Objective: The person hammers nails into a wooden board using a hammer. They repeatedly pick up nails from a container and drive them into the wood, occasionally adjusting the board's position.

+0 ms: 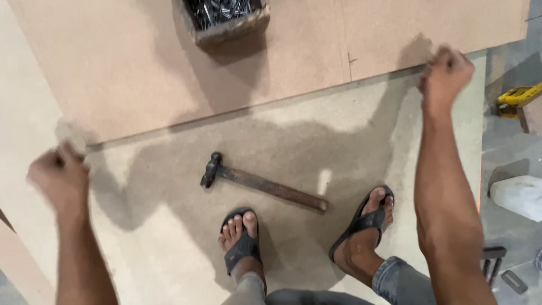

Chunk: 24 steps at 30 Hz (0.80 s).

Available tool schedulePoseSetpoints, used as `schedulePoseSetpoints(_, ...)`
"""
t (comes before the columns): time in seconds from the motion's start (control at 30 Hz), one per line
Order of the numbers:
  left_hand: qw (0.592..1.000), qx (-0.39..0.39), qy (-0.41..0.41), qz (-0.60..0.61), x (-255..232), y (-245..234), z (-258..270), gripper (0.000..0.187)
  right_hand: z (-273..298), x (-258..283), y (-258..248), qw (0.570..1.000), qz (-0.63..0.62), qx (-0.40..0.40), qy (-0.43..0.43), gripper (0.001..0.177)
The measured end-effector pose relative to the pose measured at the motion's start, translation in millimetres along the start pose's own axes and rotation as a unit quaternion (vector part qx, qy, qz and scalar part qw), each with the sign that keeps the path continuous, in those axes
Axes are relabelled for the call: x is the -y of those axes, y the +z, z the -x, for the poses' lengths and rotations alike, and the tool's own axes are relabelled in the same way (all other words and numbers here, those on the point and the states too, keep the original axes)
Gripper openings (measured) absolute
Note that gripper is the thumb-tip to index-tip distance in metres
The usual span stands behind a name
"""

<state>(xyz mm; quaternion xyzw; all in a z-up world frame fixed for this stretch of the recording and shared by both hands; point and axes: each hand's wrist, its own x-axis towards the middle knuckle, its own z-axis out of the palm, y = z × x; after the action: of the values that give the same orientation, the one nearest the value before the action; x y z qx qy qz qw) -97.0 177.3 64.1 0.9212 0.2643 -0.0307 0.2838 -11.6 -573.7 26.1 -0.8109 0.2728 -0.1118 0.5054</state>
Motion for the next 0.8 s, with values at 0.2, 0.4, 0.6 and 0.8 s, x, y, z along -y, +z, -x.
schedulePoseSetpoints(0.2, 0.953, 0.093, 0.072, 0.278, -135.2, 113.2, -25.8, 0.033, 59.2, 63.5, 119.8, 0.977, 0.024, 0.157, -0.140, 0.014)
schedulePoseSetpoints(0.4, 0.973, -0.030, 0.207, 0.094, -275.7, 176.8, -86.2, 0.032, 174.7, 98.6, 179.1, 0.924, 0.078, 0.339, -0.160, 0.004)
schedulePoseSetpoints(0.6, 0.967, -0.061, 0.240, 0.064, -245.0, 149.6, -77.5, 0.018, 307.8, 86.1, 178.8, 0.772, 0.302, 0.438, -0.348, 0.063)
schedulePoseSetpoints(0.8, 0.971, -0.031, 0.236, -0.009, -164.0, 68.9, -68.7, 0.021, 307.4, 74.4, 169.1, 0.832, 0.268, 0.417, -0.247, 0.045)
